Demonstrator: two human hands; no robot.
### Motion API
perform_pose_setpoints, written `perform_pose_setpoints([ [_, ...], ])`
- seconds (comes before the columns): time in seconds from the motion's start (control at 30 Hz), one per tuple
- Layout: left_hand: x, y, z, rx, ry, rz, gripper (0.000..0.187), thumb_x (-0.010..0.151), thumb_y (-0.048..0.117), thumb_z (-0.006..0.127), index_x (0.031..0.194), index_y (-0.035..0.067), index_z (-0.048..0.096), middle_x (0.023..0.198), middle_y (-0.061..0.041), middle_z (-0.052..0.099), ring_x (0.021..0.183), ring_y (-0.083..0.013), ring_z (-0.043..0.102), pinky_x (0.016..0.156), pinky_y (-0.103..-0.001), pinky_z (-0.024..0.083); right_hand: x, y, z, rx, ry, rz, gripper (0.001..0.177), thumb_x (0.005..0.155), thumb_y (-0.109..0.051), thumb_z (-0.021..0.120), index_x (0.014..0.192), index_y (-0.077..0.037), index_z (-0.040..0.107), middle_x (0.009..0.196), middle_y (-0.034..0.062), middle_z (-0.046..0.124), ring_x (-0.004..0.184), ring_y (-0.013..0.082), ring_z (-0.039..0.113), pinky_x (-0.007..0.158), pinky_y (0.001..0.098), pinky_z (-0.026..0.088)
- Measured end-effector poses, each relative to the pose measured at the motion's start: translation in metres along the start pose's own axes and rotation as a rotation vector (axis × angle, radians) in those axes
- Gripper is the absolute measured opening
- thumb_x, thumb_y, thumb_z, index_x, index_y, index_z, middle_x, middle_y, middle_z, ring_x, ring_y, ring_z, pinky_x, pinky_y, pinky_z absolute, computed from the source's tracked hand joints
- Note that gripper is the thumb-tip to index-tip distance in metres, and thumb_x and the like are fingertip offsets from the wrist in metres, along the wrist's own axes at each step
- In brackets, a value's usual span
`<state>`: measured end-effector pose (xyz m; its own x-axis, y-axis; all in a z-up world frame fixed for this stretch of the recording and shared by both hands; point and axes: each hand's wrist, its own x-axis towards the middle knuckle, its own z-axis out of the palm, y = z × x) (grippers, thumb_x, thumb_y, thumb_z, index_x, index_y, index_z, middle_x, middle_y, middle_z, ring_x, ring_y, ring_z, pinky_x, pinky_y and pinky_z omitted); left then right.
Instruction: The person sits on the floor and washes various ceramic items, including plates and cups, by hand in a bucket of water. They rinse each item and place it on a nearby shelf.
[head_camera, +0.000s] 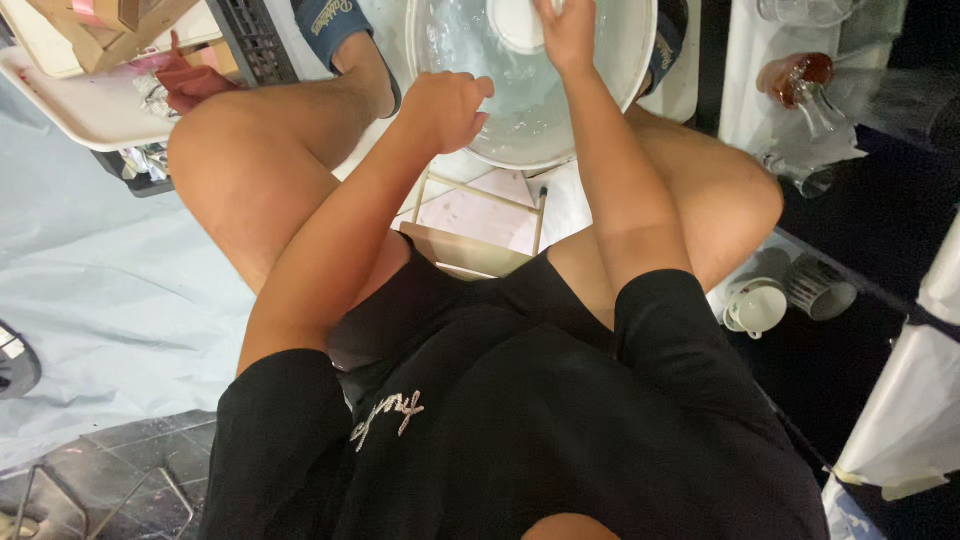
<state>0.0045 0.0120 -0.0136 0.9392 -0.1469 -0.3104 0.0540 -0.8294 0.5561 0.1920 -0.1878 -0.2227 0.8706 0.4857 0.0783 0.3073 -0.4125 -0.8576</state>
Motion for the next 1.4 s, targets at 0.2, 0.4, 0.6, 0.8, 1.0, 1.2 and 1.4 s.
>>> perform_pose_setpoints([
  [0.2, -0.003, -0.006, 0.0, 0.01, 0.022, 0.011, 0.023, 0.09, 0.024, 0.071, 0.107, 0.009, 0.066, 0.09, -0.012, 0.072, 0.083, -0.0364, 0.07, 0.073, -0.053, 0.051, -0.002, 0.015, 0.015, -0.057, -0.072, 0.261, 0.028, 0.098, -0.024, 0.075, 0.108, 0.001, 0.07, 0.094, 0.0155, 0.076, 0.086, 0.0265, 0.073, 0.08, 0.0397, 0.056],
  [0.4, -0.004, -0.006, -0.001, -0.032, 0.067, 0.002, 0.02, 0.09, 0.02, 0.069, 0.106, 0.008, 0.065, 0.09, -0.012, 0.072, 0.081, -0.0368, 0.069, 0.07, -0.052, 0.051, -0.008, 0.031, 0.031, 0.528, -0.294, 0.617, 0.025, 0.103, -0.011, 0.061, 0.126, -0.002, 0.059, 0.109, 0.0079, 0.076, 0.094, 0.0187, 0.072, 0.078, 0.0353, 0.059],
  [0.6, 0.001, -0.008, -0.014, -0.085, 0.131, -0.051, 0.02, 0.092, 0.017, 0.068, 0.11, 0.008, 0.066, 0.095, -0.018, 0.07, 0.086, -0.041, 0.067, 0.074, -0.052, 0.052, 0.001, -0.016, 0.003, 0.756, -0.503, 0.657, 0.027, 0.109, -0.013, 0.065, 0.133, -0.002, 0.06, 0.119, 0.008, 0.073, 0.104, 0.0192, 0.075, 0.086, 0.0379, 0.065],
  [0.8, 0.008, -0.004, -0.02, -0.261, 0.516, -0.091, 0.037, 0.093, 0.01, 0.07, 0.127, 0.004, 0.056, 0.124, -0.025, 0.062, 0.108, -0.0427, 0.062, 0.088, -0.05, 0.053, 0.004, -0.09, -0.035, 0.734, -0.476, 0.618, 0.028, 0.105, -0.016, 0.064, 0.132, -0.007, 0.06, 0.118, 0.006, 0.073, 0.1, 0.0168, 0.076, 0.081, 0.0375, 0.068],
  [1.0, 0.029, 0.003, -0.004, -0.742, 0.509, -0.179, 0.058, 0.096, 0.02, 0.072, 0.139, -0.004, 0.04, 0.126, -0.027, 0.063, 0.112, -0.0474, 0.065, 0.093, -0.048, 0.054, -0.007, -0.131, -0.053, 0.653, -0.344, 0.486, 0.03, 0.103, -0.017, 0.069, 0.13, -0.005, 0.063, 0.114, 0.0061, 0.075, 0.097, 0.0155, 0.074, 0.077, 0.0336, 0.065],
  [1.2, 0.051, -0.011, 0.026, -0.647, 0.565, -0.176, 0.04, 0.104, 0.024, 0.068, 0.133, -0.001, 0.056, 0.12, -0.024, 0.073, 0.115, -0.0395, 0.071, 0.098, -0.042, 0.056, -0.033, -0.137, -0.037, 0.363, -0.091, 0.254, 0.023, 0.104, -0.02, 0.072, 0.118, -0.002, 0.071, 0.105, 0.0072, 0.077, 0.092, 0.0149, 0.071, 0.082, 0.0316, 0.061],
  [1.4, 0.055, -0.038, 0.054, -0.84, 0.469, 0.011, 0.044, 0.103, 0.012, 0.069, 0.139, -0.005, 0.051, 0.129, -0.024, 0.069, 0.118, -0.0336, 0.068, 0.1, -0.04, 0.053, -0.053, -0.148, -0.043, 0.442, -0.149, 0.31, 0.018, 0.107, -0.021, 0.062, 0.119, -0.008, 0.065, 0.103, 0.0042, 0.073, 0.095, 0.0161, 0.07, 0.086, 0.0313, 0.059],
])
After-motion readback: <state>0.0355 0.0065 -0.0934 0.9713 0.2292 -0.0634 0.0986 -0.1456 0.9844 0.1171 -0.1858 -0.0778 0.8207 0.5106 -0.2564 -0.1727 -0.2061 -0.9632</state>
